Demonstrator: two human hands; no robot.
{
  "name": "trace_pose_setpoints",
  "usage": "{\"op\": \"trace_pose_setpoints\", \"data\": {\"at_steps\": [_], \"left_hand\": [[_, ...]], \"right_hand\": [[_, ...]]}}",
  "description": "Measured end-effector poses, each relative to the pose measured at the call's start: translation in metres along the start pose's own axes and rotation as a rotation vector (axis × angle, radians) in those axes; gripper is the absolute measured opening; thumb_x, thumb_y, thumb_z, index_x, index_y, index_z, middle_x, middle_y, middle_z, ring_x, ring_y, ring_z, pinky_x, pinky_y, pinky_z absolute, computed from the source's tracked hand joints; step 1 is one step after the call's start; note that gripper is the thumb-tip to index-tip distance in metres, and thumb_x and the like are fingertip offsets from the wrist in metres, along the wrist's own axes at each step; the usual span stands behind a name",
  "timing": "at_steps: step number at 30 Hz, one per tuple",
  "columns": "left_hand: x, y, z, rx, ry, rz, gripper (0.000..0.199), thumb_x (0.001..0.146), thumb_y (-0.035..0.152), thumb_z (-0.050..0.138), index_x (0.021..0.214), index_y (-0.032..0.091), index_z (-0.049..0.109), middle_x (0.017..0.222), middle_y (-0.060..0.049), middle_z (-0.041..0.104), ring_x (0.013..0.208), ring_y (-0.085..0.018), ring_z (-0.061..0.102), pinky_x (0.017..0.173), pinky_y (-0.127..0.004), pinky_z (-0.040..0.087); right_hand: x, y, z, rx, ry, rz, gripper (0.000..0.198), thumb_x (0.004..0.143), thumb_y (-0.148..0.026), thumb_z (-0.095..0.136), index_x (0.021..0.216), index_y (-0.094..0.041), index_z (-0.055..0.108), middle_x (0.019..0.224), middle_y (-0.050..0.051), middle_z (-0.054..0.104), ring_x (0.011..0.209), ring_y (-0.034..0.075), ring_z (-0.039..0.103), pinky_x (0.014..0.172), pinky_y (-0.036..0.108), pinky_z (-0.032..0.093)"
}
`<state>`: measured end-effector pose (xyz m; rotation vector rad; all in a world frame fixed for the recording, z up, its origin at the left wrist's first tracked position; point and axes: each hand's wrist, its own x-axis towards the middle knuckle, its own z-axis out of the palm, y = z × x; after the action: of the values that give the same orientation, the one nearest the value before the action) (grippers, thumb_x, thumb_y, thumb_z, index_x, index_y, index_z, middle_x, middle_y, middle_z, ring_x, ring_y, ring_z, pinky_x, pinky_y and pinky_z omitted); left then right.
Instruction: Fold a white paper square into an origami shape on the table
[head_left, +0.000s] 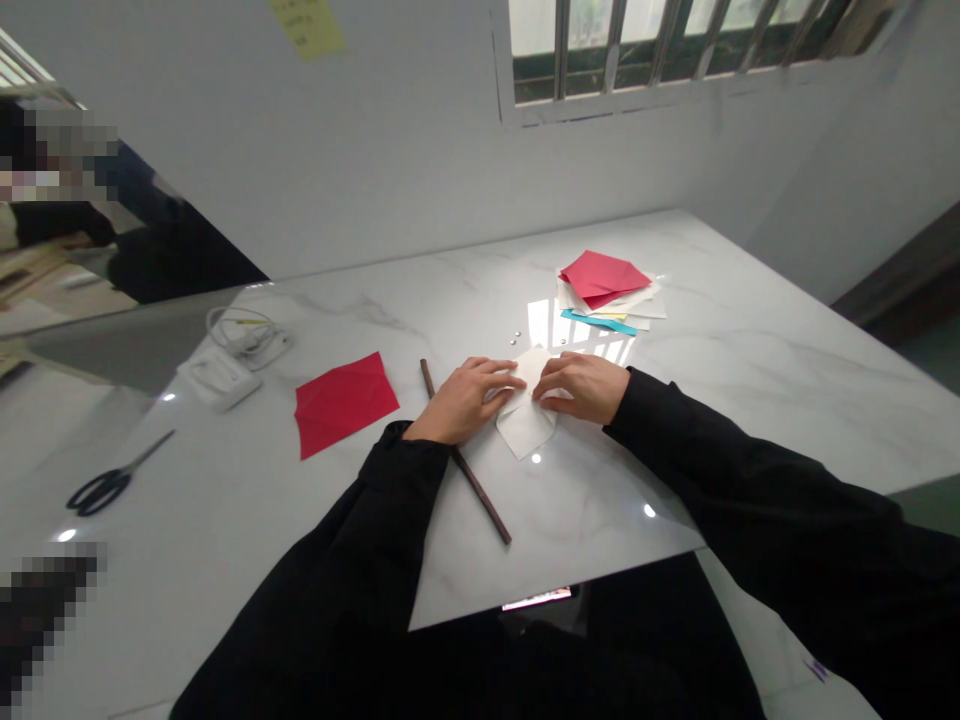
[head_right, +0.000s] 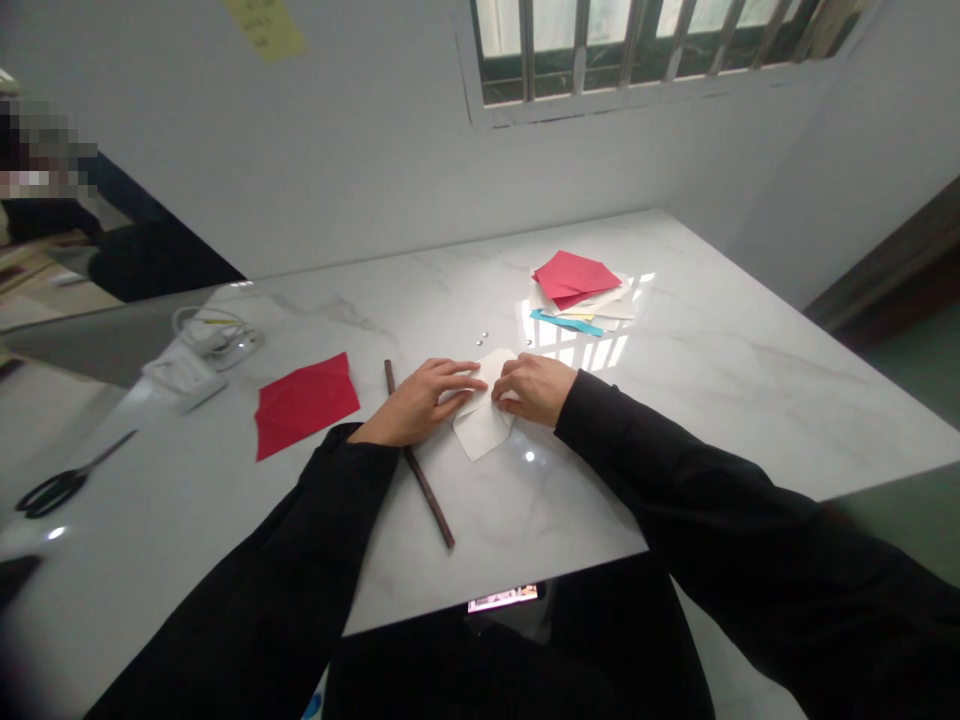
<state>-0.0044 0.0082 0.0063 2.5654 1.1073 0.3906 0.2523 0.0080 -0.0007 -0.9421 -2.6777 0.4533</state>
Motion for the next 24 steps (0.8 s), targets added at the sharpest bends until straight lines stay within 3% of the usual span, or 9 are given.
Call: {"op": "trace_pose_setpoints", "data": {"at_steps": [5,14,24], "left_hand": [[0.000,-0.004,0.003,0.006,0.017,0.021,0.022,0.104,0.030,0.062,0.119,0.031,0.078,0.142,-0.003,0.070,0.127,-0.025,0.060,0.116,-0.049,0.045],[-0.001,-0.007,0.007,0.018,0.039,0.032,0.024,0.105,0.031,0.061,0.123,0.031,0.077,0.142,-0.003,0.070,0.127,-0.025,0.060,0.115,-0.048,0.045],[-0.002,-0.007,0.010,0.069,0.020,0.007,0.030,0.107,0.032,0.058,0.133,0.032,0.073,0.149,-0.002,0.066,0.131,-0.026,0.058,0.119,-0.049,0.043]], "right_hand": [[-0.001,0.002,-0.001,0.012,0.004,-0.005,0.019,0.096,-0.031,0.072,0.109,-0.022,0.083,0.111,0.011,0.076,0.095,0.024,0.069,0.090,0.038,0.052],[-0.001,0.012,-0.003,-0.031,0.007,-0.023,0.021,0.100,-0.032,0.067,0.110,-0.023,0.082,0.111,0.009,0.077,0.095,0.024,0.070,0.090,0.040,0.052],[0.000,0.021,-0.002,-0.014,0.053,-0.049,0.018,0.097,-0.032,0.069,0.107,-0.024,0.082,0.110,0.008,0.077,0.095,0.023,0.071,0.105,0.046,0.047]]}}
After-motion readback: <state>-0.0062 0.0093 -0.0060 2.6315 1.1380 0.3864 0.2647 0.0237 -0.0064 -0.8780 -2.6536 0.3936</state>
